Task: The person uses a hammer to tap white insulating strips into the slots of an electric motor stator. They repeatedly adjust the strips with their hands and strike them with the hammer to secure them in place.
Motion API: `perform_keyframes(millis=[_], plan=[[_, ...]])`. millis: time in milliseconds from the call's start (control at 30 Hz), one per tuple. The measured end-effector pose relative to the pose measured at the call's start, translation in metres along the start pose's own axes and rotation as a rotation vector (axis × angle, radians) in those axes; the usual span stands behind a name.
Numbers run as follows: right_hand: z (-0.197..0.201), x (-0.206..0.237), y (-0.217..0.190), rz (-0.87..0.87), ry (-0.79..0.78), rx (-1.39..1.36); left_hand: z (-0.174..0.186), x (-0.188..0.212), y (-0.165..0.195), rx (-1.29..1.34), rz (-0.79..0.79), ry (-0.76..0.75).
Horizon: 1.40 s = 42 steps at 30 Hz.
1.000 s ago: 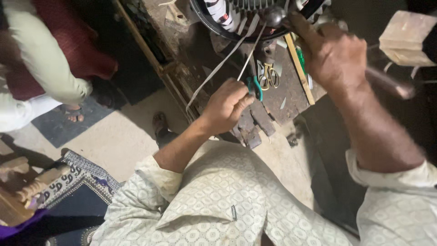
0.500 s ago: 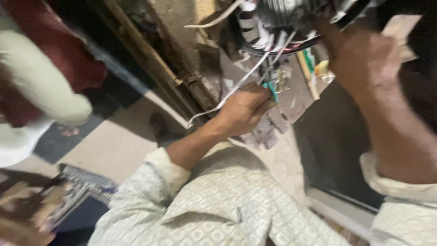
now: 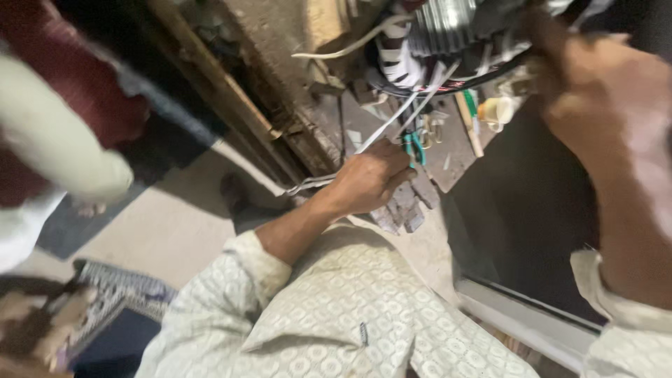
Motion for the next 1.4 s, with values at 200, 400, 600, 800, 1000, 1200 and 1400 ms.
perform_keyframes(millis=[200,400,600,800,1000,1200,1400], plan=[[-0.005,0.009,-0.009,0.148,0.164,-0.028,-0.014,0.01,-0.015,0.017,0.068,-0.009],[-0.022,0.01,0.0,0.145,0.234,-0.225,-0.017,0.013,-0.023,0.055,0.066,0.016],[0.017,0.008,-0.016,0.098,0.228,-0.191,-0.008,0.014,-0.012,0.036,0.003,0.068],[-0.011,0.002,-0.013,0.052,0.004,-0.04,-0.009,0.011,-0.01,-0.018,0.036,0.041],[-0.032,0.033,0.006,-0.006,0.177,-0.245,-0.013,0.011,-0.012,0.059,0.027,0.033],[-0.004,0.034,-0.028,0.066,0.242,-0.083,-0.008,0.013,-0.01,-0.016,0.061,0.029],[-0.051,0.062,-0.019,0.056,0.33,-0.159,-0.025,0.01,-0.002,0.018,0.039,0.057]])
Point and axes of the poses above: each hand's wrist, its own x-axis away from the middle knuckle, its own z-axis out of the back of the hand, y = z × x, the point moved 8 cm from there along -x, towards the middle knuckle, and after that the axes turned 6 degrees about x, right-handed, at the moved point
